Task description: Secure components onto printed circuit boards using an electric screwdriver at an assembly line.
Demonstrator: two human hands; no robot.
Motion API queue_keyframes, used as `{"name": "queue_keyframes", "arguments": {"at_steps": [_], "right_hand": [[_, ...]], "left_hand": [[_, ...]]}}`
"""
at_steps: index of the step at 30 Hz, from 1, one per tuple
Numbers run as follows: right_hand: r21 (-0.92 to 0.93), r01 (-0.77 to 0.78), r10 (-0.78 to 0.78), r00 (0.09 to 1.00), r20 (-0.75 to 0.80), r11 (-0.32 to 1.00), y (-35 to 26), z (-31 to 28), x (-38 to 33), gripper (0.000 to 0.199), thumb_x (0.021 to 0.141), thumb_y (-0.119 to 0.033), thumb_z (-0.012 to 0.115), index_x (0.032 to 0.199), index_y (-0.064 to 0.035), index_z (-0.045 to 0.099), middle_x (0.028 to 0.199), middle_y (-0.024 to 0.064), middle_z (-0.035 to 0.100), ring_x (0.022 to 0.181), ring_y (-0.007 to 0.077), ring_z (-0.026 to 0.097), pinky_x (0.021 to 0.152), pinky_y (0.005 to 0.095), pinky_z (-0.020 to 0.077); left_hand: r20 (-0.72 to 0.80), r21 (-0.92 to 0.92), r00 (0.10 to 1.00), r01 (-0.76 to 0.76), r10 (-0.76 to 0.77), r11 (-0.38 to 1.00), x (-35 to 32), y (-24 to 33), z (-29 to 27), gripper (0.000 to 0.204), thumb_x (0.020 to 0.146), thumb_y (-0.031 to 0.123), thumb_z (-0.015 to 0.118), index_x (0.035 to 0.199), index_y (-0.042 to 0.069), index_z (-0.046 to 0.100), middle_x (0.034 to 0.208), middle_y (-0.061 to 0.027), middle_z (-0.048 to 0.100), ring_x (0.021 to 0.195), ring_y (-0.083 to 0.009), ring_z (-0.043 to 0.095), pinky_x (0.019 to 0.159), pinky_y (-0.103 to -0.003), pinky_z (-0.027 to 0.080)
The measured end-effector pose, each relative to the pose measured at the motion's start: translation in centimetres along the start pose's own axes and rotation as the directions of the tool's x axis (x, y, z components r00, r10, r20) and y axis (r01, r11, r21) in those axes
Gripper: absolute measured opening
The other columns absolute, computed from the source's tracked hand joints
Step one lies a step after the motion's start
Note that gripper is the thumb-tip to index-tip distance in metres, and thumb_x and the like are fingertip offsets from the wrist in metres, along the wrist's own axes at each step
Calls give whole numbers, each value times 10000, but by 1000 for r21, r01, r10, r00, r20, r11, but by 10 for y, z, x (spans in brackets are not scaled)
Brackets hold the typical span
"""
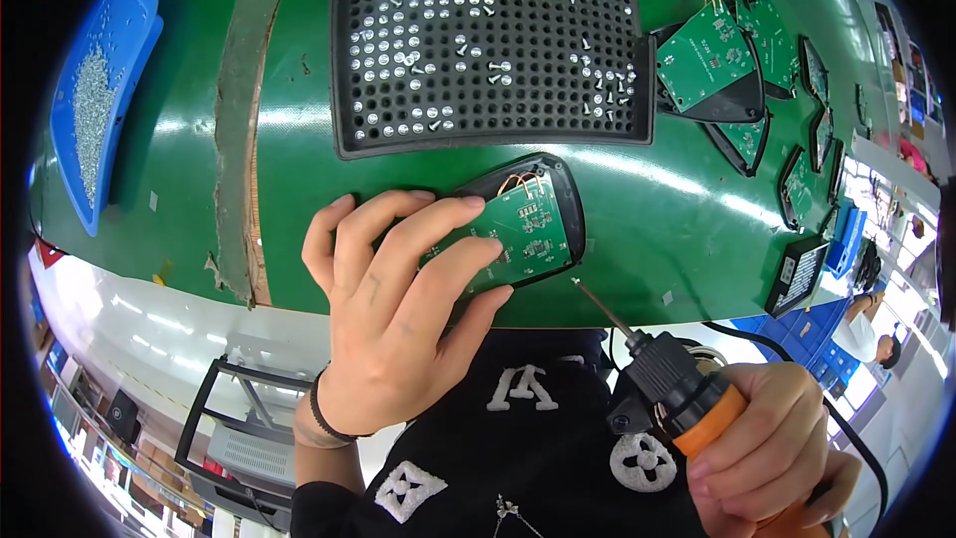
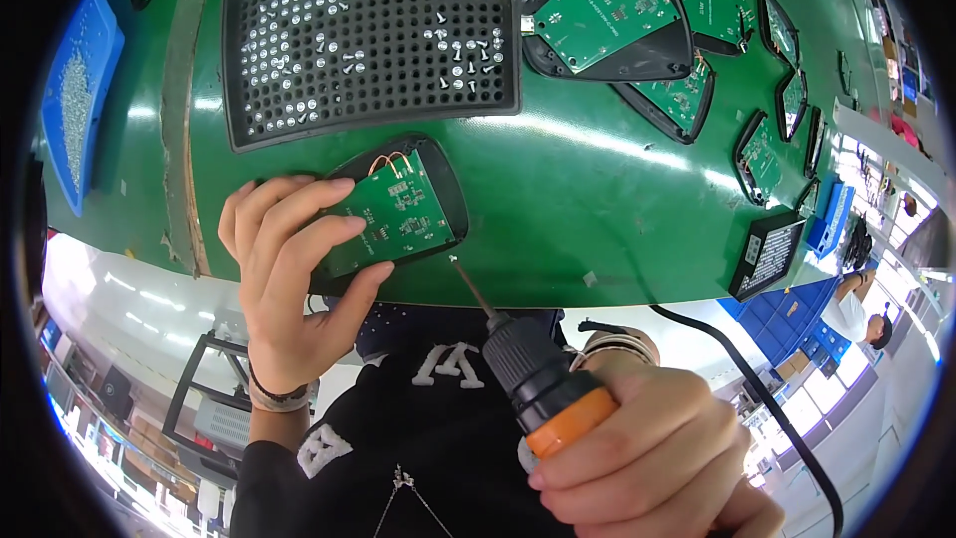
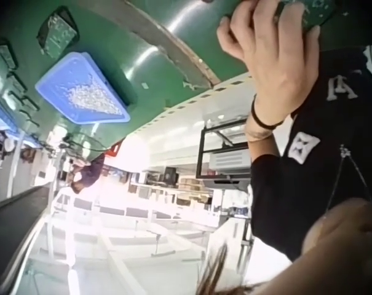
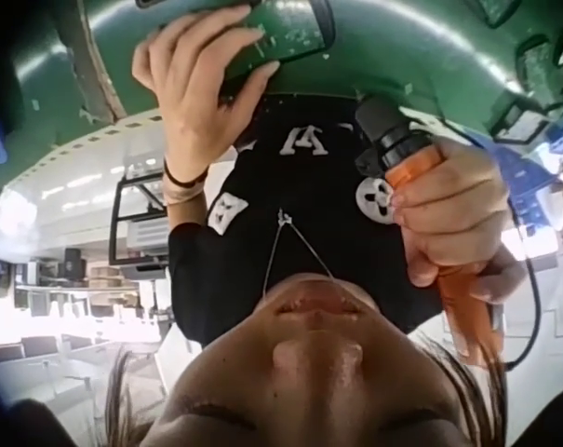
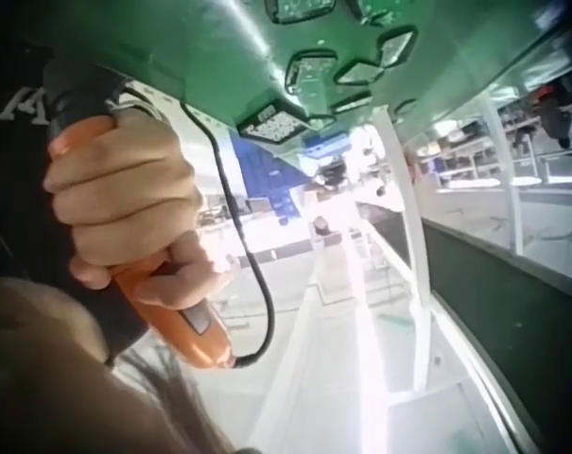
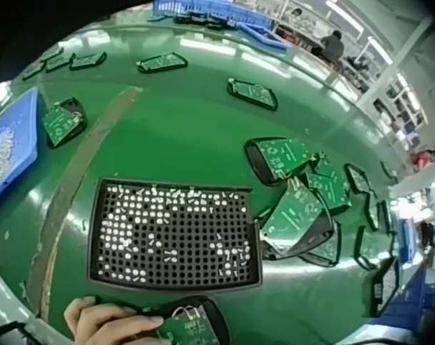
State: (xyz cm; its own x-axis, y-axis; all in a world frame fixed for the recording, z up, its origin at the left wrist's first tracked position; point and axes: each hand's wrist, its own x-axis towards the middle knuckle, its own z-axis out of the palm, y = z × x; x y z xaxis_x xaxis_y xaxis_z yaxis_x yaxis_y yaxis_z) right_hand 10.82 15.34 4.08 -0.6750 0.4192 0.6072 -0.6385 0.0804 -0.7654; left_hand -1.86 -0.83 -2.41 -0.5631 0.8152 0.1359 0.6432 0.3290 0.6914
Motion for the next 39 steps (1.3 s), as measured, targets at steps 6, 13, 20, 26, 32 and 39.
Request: {"name": "queue_keyframes", "arguments": {"at_steps": [6,13,20,26,32,39], "right_hand": [[20,89,-90,991,96,996,7,2,-3,453,775,-39,665,1147,-60,408,620,32,533,426,121,519,392,252,511],[5,75,-75,993,89,997,9,6,-4,469,760,-21,676,1141,-57,405,615,43,535,427,135,528,383,260,511],[12,85,-86,990,113,996,9,5,-4,466,771,-31,671,1149,-62,399,629,43,540,432,143,538,379,269,507],[16,43,-45,987,155,999,10,3,-3,477,771,-37,672,1158,-71,395,635,45,542,437,149,541,379,279,507],[-54,-18,25,992,122,998,5,7,-4,474,776,-44,669,1156,-119,396,630,42,540,443,160,541,368,289,489],[-104,-130,145,978,150,986,4,17,2,392,791,-49,651,1074,-128,391,629,44,534,435,169,527,378,306,476]], "left_hand": [[-5,-4,1000,8,-8,1000,0,0,1,374,611,95,739,959,109,603,1117,-35,567,1006,-249,517,945,-451,257],[-7,-6,1000,17,-17,1000,1,0,0,367,618,91,728,963,105,604,1111,-38,569,1002,-247,518,944,-447,256],[20,22,1000,18,-18,1000,2,1,-2,391,591,72,739,956,95,601,1102,-73,586,997,-295,509,900,-416,308],[12,2,999,36,-36,999,2,2,-1,356,591,74,729,930,92,623,1100,-63,581,982,-275,512,873,-390,305],[13,4,999,35,-36,999,2,2,-1,346,586,69,732,916,92,635,1095,-65,587,991,-280,512,868,-379,313],[0,-32,999,42,-42,999,2,1,0,340,591,63,728,917,91,634,1088,-52,591,984,-263,522,847,-368,315]]}}
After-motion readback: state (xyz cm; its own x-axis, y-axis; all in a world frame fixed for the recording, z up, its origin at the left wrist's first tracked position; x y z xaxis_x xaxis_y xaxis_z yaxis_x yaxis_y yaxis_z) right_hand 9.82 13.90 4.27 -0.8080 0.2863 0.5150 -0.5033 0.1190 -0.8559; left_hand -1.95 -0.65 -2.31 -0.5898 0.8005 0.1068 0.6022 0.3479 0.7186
